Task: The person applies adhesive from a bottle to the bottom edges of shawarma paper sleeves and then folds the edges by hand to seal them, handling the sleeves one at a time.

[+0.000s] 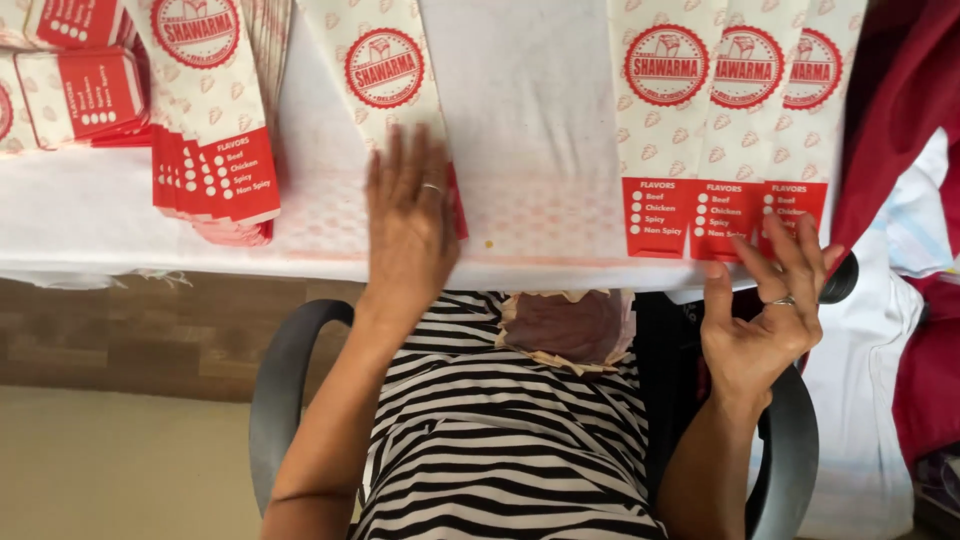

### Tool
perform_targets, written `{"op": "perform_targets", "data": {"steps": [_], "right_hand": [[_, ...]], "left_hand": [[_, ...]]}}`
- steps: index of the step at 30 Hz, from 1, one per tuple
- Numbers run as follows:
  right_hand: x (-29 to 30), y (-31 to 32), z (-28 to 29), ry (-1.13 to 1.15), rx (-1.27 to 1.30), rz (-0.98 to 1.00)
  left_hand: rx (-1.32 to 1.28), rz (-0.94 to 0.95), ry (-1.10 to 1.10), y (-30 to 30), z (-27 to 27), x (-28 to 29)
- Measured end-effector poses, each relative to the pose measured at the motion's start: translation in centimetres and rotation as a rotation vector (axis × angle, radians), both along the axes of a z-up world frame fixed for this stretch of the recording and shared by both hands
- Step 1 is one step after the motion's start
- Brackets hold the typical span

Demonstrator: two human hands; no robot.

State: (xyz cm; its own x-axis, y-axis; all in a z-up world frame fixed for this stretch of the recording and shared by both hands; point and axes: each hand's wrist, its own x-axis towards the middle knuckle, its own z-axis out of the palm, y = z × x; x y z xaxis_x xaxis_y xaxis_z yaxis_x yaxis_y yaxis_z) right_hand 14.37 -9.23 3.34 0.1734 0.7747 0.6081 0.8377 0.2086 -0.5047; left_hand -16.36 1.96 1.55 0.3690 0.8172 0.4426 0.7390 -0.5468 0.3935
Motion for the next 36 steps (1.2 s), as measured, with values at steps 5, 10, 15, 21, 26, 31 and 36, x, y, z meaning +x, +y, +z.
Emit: {"op": "perform_targets", "data": {"steps": [5,10,15,21,26,31,36], "right_hand": [[-3.0,1.5,0.5,-0.021,0.026,0.11],[-8.6,2.7,0.4,0.019,-0.019,0.399],[-10.3,3.9,-0.1,0.025,-0.03,0.515],[-9.9,4.3,-0.7,0.02,-0.014,0.583],[-9.8,4.5,-0.7,0.028,-0.005,0.584],[-10.0,4.5,-0.8,0.034,0.001,0.56],[-10.7,5.0,0.7,0.109,-0.062,0.495]], "left_hand": [[-0.034,0.043,0.058,-1.1,-1.3,2.1],[0.064,-0.084,-0.205,-1.1,-1.0,5.9],[0.097,-0.142,-0.464,-2.9,-0.4,3.3],[0.117,-0.206,-0.455,-4.4,-0.5,1.6],[0.16,-0.226,-0.462,-4.3,-0.3,1.6],[0.129,-0.189,-0.476,-4.3,-0.1,1.7],[0.096,-0.109,-0.558,-4.2,-0.4,2.8]]}}
